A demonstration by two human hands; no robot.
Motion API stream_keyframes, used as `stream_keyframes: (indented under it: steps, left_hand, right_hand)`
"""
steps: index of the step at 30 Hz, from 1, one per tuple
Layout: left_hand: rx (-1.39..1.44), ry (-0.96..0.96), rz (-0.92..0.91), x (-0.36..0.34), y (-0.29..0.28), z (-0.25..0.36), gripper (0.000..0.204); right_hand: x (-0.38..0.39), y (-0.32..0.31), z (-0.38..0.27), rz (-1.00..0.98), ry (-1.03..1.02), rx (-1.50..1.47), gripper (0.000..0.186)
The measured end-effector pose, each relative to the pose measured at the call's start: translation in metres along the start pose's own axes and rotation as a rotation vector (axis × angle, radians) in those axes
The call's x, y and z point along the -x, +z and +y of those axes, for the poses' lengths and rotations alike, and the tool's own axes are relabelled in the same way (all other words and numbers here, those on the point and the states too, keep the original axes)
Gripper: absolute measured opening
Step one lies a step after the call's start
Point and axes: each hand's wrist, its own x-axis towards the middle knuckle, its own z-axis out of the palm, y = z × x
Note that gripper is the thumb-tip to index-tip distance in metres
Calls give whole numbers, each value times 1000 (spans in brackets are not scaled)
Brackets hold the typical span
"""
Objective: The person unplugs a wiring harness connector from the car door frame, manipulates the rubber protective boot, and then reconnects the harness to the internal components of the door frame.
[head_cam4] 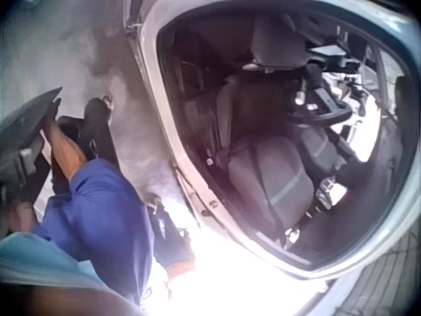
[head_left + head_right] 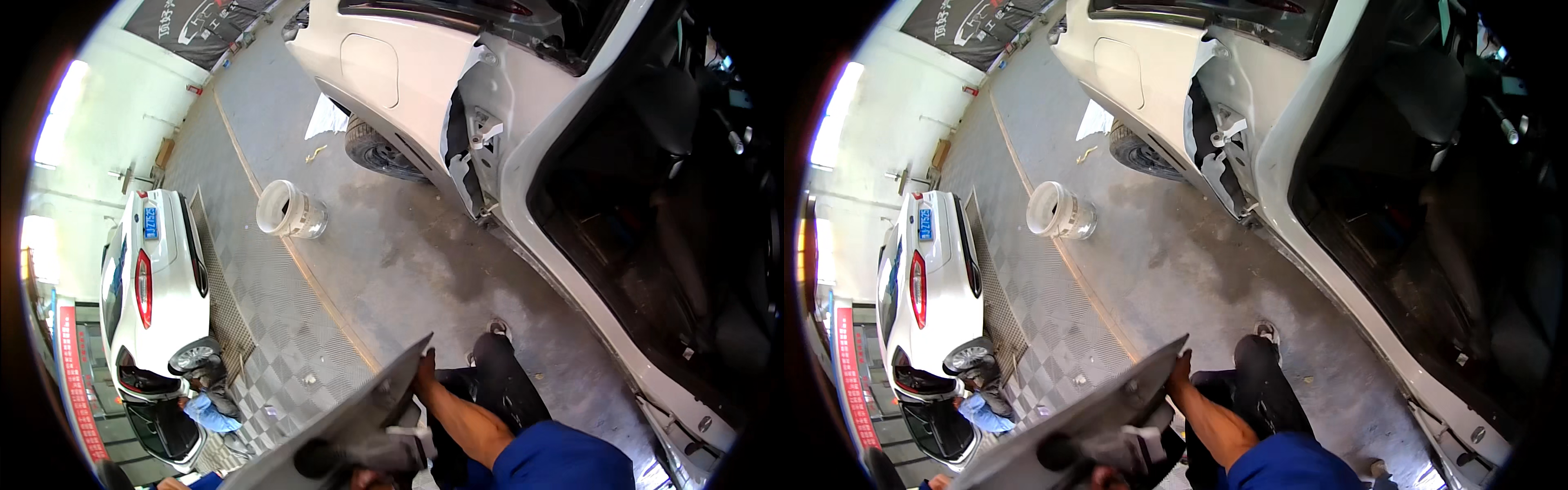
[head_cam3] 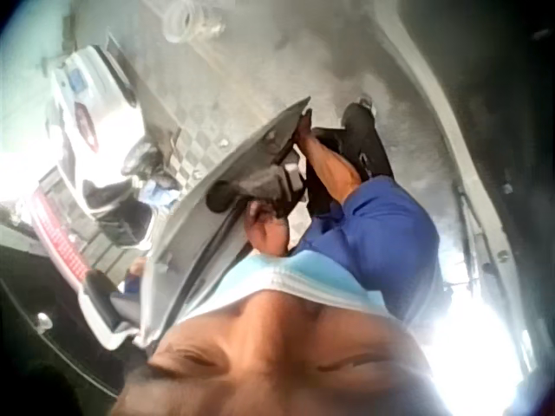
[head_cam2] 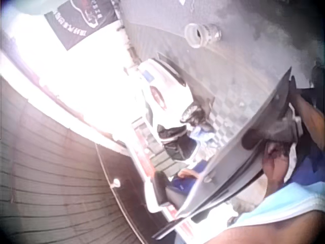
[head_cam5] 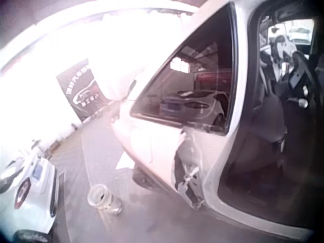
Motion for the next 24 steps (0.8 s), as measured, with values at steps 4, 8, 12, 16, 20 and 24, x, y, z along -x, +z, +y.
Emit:
stream_keyframes:
  steps: [4, 8, 12, 16, 20, 24]
  left_hand:
    - [-83, 41, -113, -31, 7, 0, 22]
    - [-129, 68, -508, -80, 9, -14, 29]
    - [-169, 123, -641, -146, -14, -30, 35]
    - [-225, 223, -587, -182, -20, -63, 28]
    - [-177, 263, -540, -216, -80, -88, 23]
    - [-264, 251, -606, -230, -111, -125, 19]
  right_hand:
    - [-6, 54, -33, -91, -111, 109, 84]
    - [-11, 53, -55, -101, -105, 434, 79]
    - [5, 52, -84, 67, -12, 556, 82]
    - [-15, 41, -108, -33, 64, 466, 78]
    - [-23, 10, -124, -95, 35, 523, 77]
    - [-46, -13, -135, -287, 28, 522, 76]
